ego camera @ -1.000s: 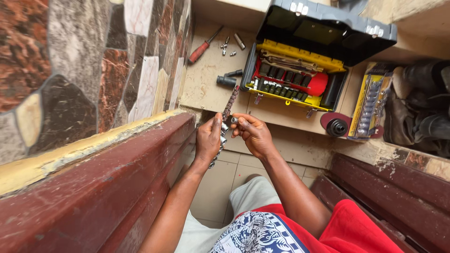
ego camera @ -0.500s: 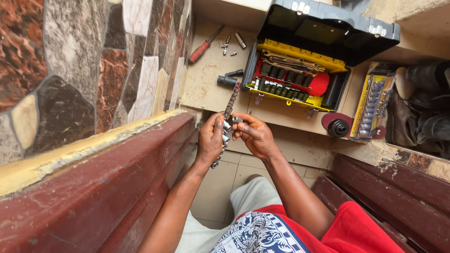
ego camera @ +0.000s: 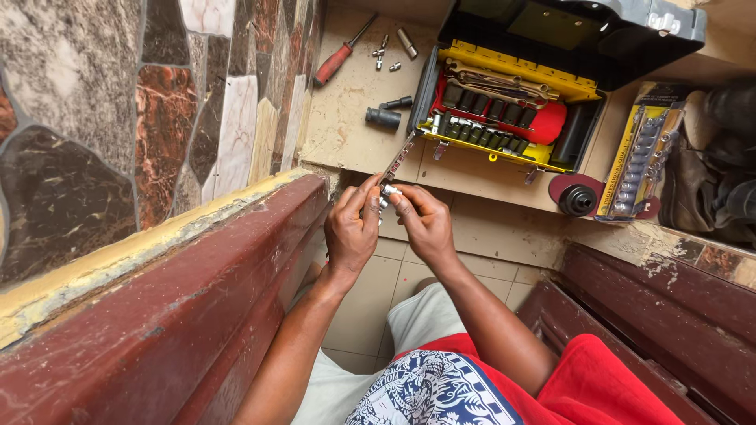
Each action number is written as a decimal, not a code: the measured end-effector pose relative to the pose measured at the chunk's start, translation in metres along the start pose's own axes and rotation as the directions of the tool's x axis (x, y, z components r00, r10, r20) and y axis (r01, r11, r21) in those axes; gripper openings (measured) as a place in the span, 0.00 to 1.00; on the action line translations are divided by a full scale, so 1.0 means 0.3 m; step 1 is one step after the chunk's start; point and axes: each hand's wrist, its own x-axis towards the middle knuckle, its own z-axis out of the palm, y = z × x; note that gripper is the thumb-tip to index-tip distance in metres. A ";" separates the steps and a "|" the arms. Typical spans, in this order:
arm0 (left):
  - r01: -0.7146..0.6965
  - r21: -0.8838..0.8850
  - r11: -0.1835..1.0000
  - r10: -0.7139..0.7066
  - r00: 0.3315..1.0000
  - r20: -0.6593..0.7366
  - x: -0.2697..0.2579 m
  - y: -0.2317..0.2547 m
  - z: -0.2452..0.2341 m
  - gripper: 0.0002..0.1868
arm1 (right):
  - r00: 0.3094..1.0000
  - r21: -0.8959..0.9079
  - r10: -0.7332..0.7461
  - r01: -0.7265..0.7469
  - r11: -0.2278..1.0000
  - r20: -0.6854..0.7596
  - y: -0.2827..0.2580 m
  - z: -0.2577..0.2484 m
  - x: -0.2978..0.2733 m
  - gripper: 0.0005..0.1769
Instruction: The person sits on the floor and assembles a socket set by attaching various sockets to a metal holder. They pick up sockets from a toolbox and the floor, then slide them onto the holder one by one.
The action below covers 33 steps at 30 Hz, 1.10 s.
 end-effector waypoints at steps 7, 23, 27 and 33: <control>-0.081 0.101 0.992 0.086 0.995 -0.052 0.003 -0.004 0.009 0.16 | 0.990 -0.048 -0.106 0.101 0.994 -0.097 -0.036 0.064 -0.004 0.13; -0.037 0.138 0.990 0.019 0.992 0.125 -0.019 0.013 0.011 0.22 | 0.984 0.286 0.065 -0.016 0.958 -0.164 0.080 0.087 -0.044 0.16; -0.065 0.156 0.986 0.045 0.991 0.128 -0.010 0.023 0.003 0.24 | 0.996 0.422 0.078 -0.051 0.905 -0.046 0.095 0.052 -0.030 0.19; -0.174 0.282 0.944 0.128 0.977 0.173 -0.019 0.033 0.006 0.26 | 0.998 0.182 0.003 0.009 0.983 -0.065 0.082 0.012 -0.047 0.16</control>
